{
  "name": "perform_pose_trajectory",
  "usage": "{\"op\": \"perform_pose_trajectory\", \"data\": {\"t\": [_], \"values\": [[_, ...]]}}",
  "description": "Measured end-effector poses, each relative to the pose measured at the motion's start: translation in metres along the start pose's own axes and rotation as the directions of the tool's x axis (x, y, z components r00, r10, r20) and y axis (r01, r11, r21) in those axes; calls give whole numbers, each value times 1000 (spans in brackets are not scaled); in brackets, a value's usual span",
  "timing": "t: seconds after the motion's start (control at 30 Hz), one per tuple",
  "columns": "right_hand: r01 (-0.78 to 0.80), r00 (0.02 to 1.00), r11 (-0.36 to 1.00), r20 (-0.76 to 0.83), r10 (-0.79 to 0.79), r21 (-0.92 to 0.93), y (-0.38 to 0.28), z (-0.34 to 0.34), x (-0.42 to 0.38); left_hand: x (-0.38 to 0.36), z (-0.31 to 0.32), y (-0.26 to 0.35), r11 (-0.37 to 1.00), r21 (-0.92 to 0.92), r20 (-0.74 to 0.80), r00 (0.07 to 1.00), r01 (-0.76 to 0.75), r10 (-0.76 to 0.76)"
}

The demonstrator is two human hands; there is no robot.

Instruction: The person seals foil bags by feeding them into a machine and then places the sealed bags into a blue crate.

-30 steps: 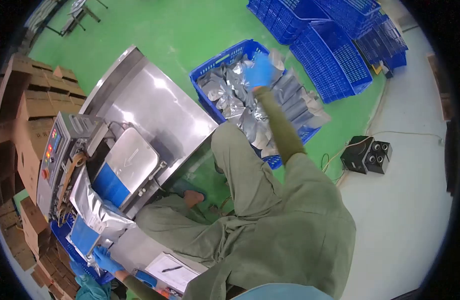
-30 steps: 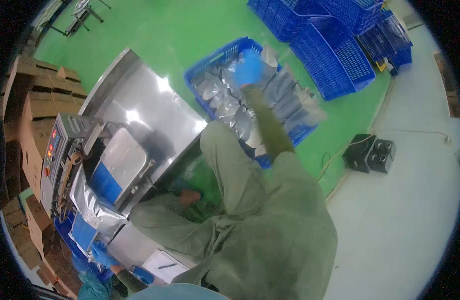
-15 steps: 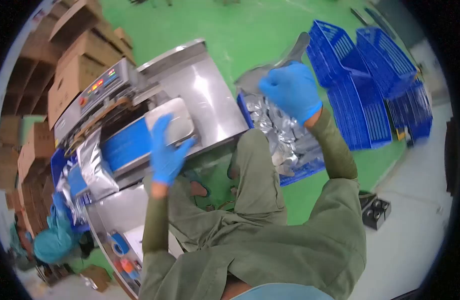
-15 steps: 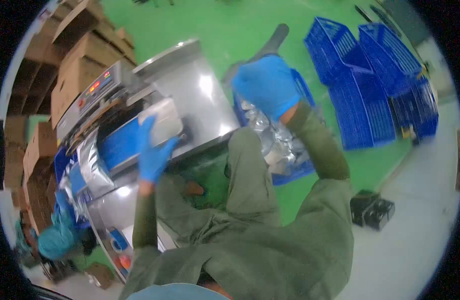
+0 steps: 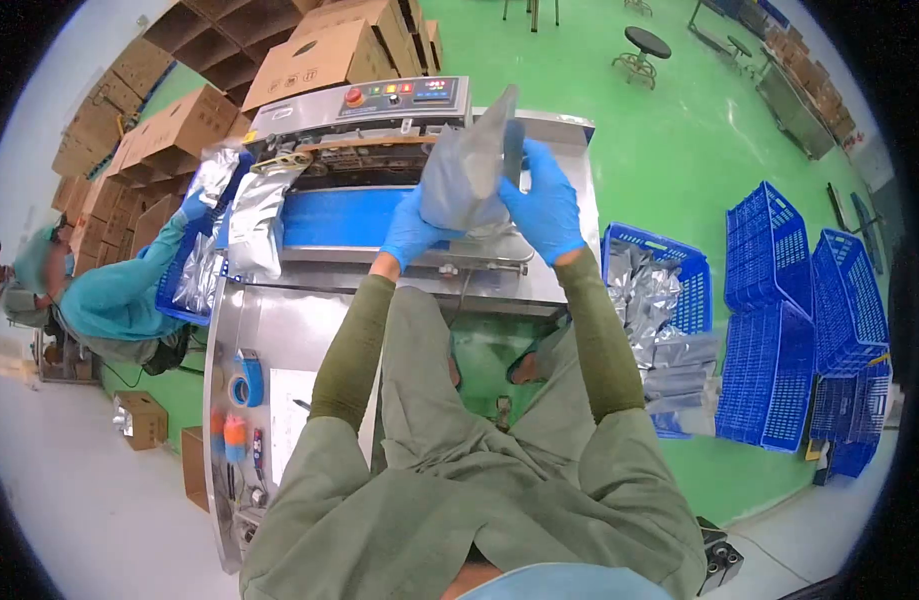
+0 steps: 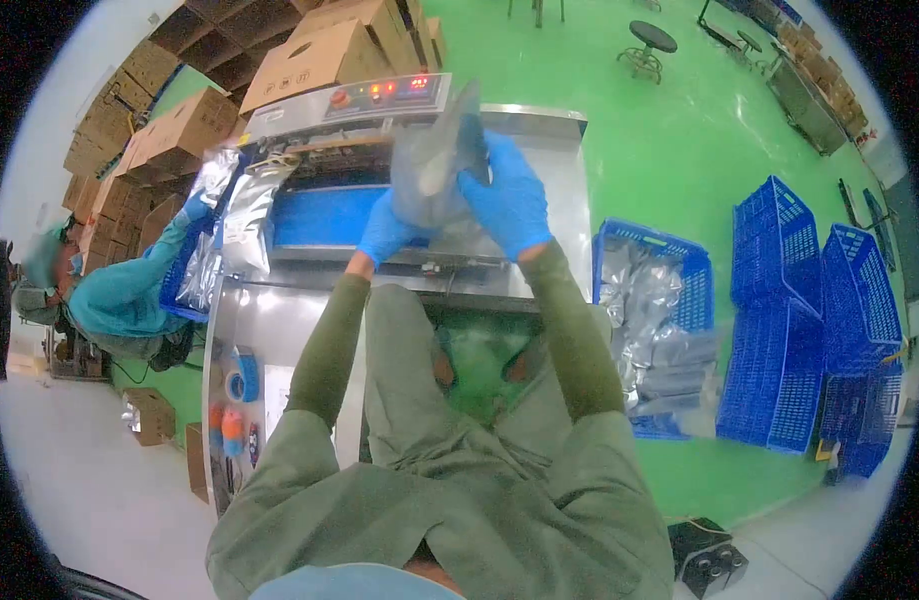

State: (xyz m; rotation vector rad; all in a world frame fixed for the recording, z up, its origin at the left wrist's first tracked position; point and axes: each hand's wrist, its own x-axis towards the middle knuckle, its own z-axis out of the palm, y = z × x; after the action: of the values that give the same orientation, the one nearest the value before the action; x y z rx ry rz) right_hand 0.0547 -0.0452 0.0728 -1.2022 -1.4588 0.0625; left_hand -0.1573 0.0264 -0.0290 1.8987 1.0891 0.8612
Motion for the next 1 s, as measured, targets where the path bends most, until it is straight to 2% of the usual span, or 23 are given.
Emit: {"op": "perform_pose_trajectory", "data": {"t": [0.07,0.1,0.13,0.2,0.23,0.3,0.4,0.43,0.47,0.53,0.57,0.6,0.63,0.67,0.7,0.8,0.83,0.93,0.97,1.0], "values": [[-25,989,997,144,34,-67,37,16,5,2,-14,10,996,-71,57,996,-59,63],[-18,989,998,146,27,-62,39,11,8,-4,-31,32,988,40,58,987,-152,149],[-42,969,981,231,87,-191,32,-2,15,0,-47,54,977,25,14,977,-214,213],[30,977,988,215,3,-151,38,-4,15,-4,-59,85,953,-15,-59,951,-304,303],[117,976,982,202,-86,-150,37,-5,14,-5,-60,93,918,217,-16,939,-333,344],[295,951,942,147,-273,-161,37,-10,20,7,-67,103,679,626,118,907,-385,405],[418,902,828,281,-329,-373,84,-41,11,16,-91,78,383,840,199,875,-384,442],[452,881,828,309,-358,-331,96,-47,4,11,-91,68,325,861,243,878,-390,412],[414,906,871,206,-369,-263,91,-48,3,9,-87,63,364,830,168,811,-423,560],[354,934,929,-12,-357,-112,68,-36,-2,9,-75,58,417,753,-21,615,-508,788],[87,994,994,63,-91,62,58,-33,-7,10,-62,53,562,643,-175,615,-520,769],[32,999,997,10,-32,71,52,-29,-10,7,-49,58,779,440,-337,722,-447,604],[-19,999,996,-44,23,86,46,-24,-12,2,-36,62,920,196,-443,807,-339,391],[-60,992,992,-103,71,108,42,-21,-9,1,-28,70,975,-64,-486,860,-213,156],[-155,980,977,-105,171,149,39,-26,-4,2,-26,81,965,-196,-511,858,-175,52],[-428,891,870,-45,451,246,37,-37,-2,18,-22,84,973,-227,-440,896,-41,-65],[-497,856,828,-13,518,261,50,-35,0,22,-15,85,935,-354,-386,905,32,-177],[-592,779,739,-8,627,323,113,-2,-15,47,18,-1,925,-253,-291,889,284,-352],[-608,760,714,-8,650,348,139,12,-26,54,33,-35,940,-277,-374,879,197,-294],[-622,740,688,-8,673,374,149,18,-26,60,36,-39,923,-315,-366,869,221,-333]]}}
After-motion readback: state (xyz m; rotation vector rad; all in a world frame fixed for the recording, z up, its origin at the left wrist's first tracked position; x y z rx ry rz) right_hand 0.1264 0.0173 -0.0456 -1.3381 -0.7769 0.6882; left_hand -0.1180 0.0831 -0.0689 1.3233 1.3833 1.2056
